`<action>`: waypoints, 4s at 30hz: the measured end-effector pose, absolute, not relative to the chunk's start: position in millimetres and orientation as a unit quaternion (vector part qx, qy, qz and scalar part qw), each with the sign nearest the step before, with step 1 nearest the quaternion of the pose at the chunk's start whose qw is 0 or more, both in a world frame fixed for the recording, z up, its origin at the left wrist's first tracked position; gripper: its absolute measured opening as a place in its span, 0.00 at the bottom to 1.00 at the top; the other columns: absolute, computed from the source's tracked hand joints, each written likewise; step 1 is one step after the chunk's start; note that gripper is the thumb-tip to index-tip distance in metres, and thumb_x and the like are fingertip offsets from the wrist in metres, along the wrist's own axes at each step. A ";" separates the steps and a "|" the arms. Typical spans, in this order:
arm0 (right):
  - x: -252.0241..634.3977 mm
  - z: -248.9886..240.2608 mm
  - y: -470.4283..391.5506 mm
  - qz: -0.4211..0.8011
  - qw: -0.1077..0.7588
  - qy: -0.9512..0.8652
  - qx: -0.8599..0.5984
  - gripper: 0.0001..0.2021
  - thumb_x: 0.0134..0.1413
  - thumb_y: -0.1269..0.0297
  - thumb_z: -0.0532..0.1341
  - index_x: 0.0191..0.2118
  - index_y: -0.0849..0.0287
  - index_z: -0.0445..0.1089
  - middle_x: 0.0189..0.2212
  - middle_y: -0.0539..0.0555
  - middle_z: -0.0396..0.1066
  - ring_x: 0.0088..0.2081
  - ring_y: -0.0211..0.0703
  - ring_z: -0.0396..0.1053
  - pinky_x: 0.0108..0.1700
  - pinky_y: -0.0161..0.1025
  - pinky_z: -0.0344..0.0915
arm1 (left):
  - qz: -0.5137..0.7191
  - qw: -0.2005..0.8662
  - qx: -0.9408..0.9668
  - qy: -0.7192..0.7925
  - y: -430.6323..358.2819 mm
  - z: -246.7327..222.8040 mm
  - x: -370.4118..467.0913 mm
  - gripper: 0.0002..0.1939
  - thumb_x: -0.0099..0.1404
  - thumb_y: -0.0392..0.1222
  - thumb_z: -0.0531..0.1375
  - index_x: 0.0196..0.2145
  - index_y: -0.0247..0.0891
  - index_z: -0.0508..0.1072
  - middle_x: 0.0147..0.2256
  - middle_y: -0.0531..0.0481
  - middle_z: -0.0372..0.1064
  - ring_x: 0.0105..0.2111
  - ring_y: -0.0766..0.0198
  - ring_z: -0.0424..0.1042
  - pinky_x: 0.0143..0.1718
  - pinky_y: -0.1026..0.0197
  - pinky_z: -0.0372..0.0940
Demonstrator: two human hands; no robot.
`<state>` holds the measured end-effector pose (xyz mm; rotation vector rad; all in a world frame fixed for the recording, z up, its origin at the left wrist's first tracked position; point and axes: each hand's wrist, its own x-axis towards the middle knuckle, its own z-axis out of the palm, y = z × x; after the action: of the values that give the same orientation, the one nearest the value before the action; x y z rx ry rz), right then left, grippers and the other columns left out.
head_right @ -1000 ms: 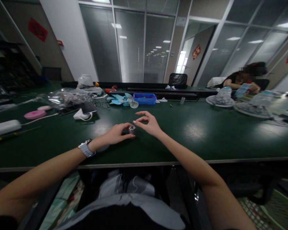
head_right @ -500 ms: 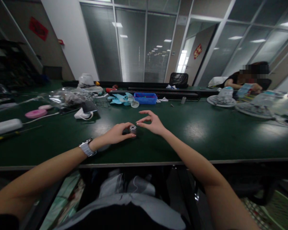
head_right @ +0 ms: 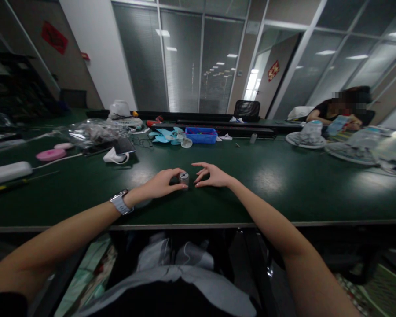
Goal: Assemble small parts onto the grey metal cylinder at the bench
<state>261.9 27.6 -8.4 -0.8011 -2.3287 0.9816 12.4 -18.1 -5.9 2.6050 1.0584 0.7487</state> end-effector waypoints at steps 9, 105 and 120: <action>231.0 5.0 2.6 0.316 0.468 -0.771 -0.294 0.35 0.45 0.59 0.68 0.58 0.57 0.56 0.35 0.54 0.78 0.43 0.48 0.76 0.54 0.51 0.65 | 0.249 0.107 0.891 0.364 -19.2 -5.1 11.6 0.23 0.62 0.55 0.59 0.48 0.38 0.68 0.39 0.46 0.73 0.37 0.58 0.72 0.38 0.59 0.64; 218.5 9.7 1.6 0.248 0.361 -0.828 -0.350 0.16 0.49 0.54 0.65 0.38 0.61 0.77 0.19 0.46 0.57 0.22 0.31 0.53 0.26 0.33 0.49 | 0.246 0.134 0.889 0.363 -20.3 -3.6 13.9 0.19 0.62 0.55 0.58 0.42 0.37 0.68 0.38 0.47 0.73 0.37 0.58 0.73 0.35 0.61 0.64; 219.9 1.7 1.9 0.390 0.320 -0.797 -0.332 0.23 0.47 0.50 0.65 0.45 0.62 0.75 0.22 0.48 0.65 0.22 0.31 0.54 0.25 0.32 0.50 | 0.253 0.133 0.890 0.356 -20.3 -4.1 13.8 0.21 0.62 0.53 0.59 0.47 0.37 0.68 0.38 0.47 0.73 0.36 0.59 0.72 0.35 0.61 0.63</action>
<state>219.9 1.9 1.7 -0.8729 -2.0959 1.0251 13.8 -20.3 -4.1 2.5808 1.0323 0.7336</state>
